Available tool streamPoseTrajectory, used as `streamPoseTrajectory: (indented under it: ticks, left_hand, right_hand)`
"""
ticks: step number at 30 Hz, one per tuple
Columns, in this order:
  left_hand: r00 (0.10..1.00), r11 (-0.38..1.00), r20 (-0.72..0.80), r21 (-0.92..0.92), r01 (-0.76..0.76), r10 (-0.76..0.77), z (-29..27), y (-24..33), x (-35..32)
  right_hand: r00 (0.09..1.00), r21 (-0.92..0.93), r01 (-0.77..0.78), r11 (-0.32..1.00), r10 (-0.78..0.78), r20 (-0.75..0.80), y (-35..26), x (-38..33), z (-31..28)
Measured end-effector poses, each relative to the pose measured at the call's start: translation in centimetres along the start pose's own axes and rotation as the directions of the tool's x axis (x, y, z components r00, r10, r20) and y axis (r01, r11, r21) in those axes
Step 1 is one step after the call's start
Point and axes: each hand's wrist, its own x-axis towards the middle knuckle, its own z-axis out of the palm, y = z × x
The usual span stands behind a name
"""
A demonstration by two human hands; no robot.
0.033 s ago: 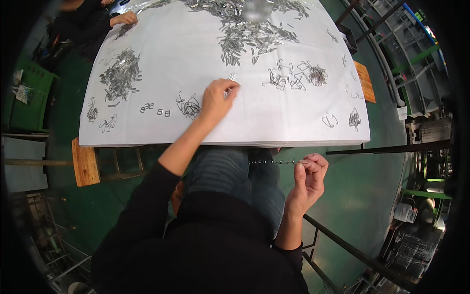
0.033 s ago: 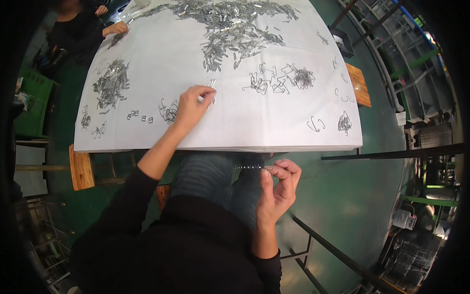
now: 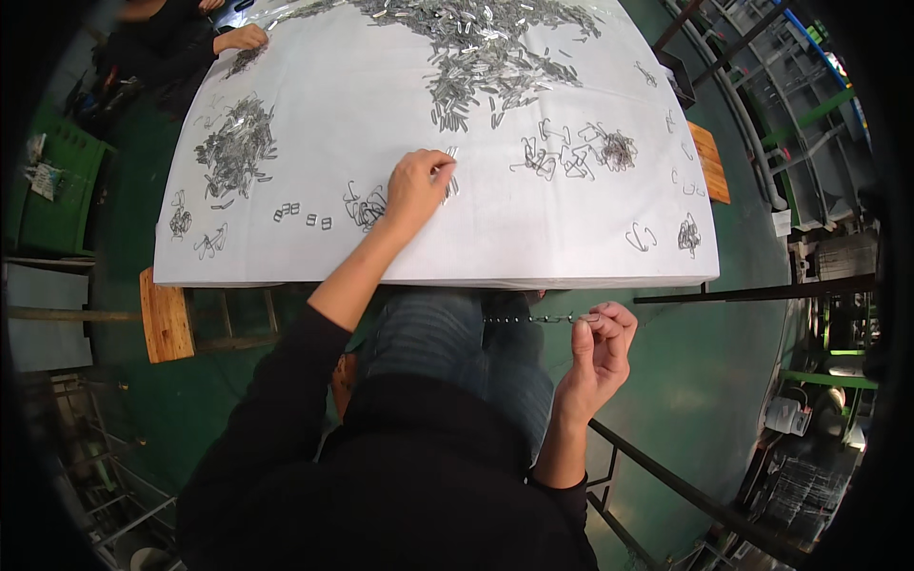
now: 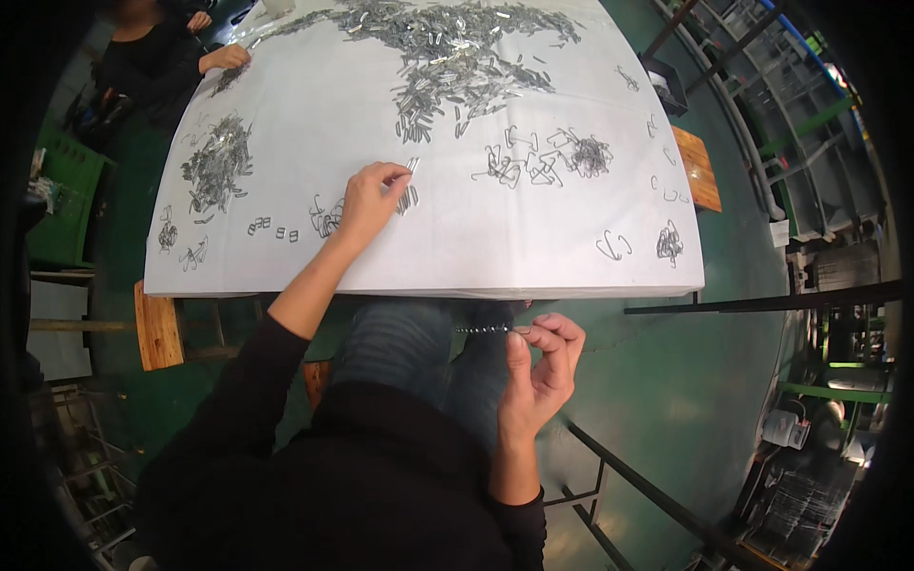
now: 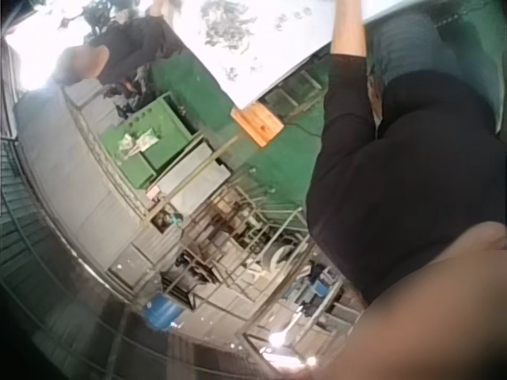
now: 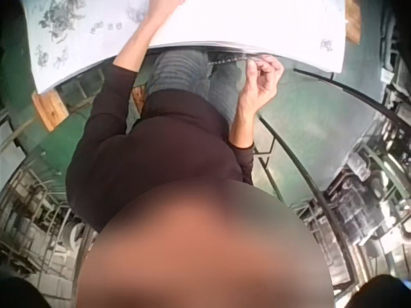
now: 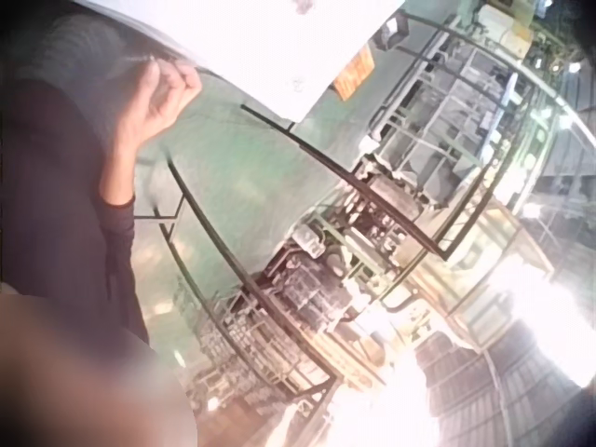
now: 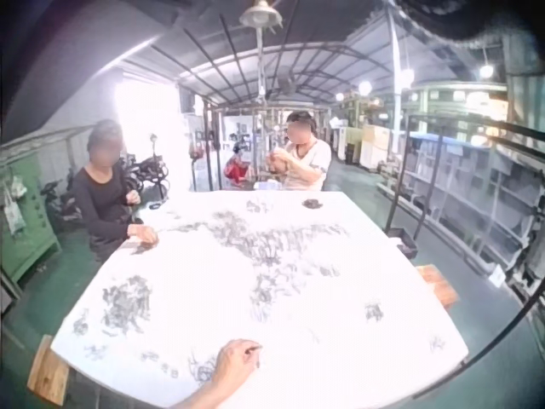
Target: The person repeatedly picks up individual paperclips from a large white sheet and links them together by hand to form a growing chain. They occasionally place the chain onto a nearby metal rack before returning to continue linking more clips.
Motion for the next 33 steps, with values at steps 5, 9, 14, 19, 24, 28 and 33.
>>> streamPoseTrajectory:
  ticks: [5, 9, 14, 19, 24, 28, 33]
  left_hand:
    - [0.996, 0.988, 0.075, 0.147, 0.045, -0.057, 3.0, -4.0, 2.1]
    - [0.969, 0.989, 0.208, 0.037, -0.142, 0.131, 4.7, -2.8, 2.0]
    - [0.918, 0.895, 0.237, 0.243, -0.373, 0.318, 5.3, -1.5, 1.5]
    - [0.935, 0.919, 0.179, 0.197, -0.340, 0.308, 4.4, -1.0, 1.8]
    - [0.903, 0.897, 0.240, 0.181, -0.402, 0.356, 4.7, 0.6, -0.9]
    - [0.966, 0.976, 0.166, 0.052, -0.211, 0.199, 5.4, 1.1, -1.3]
    - [0.932, 0.985, 0.336, 0.062, -0.163, 0.133, 5.5, 1.7, -0.5]
  right_hand:
    - [1.000, -0.011, -0.021, 1.000, 0.021, -0.006, 0.3, 0.1, 0.0]
    - [1.000, -0.018, -0.019, 1.000, 0.019, 0.019, 0.7, 0.4, 0.3]
    - [0.999, -0.054, 0.000, 0.999, 0.002, 0.035, 0.7, 0.5, 0.4]
    - [0.999, -0.077, 0.015, 0.997, -0.012, 0.041, 0.9, 0.5, 0.6]
    - [0.999, -0.081, 0.022, 0.996, -0.019, 0.042, 1.0, 0.4, 0.4]
    - [0.998, -0.077, 0.021, 0.997, -0.016, 0.067, 0.9, 0.3, 0.3]
    - [0.997, -0.112, 0.058, 0.992, -0.052, 0.058, 0.9, 0.4, 0.3]
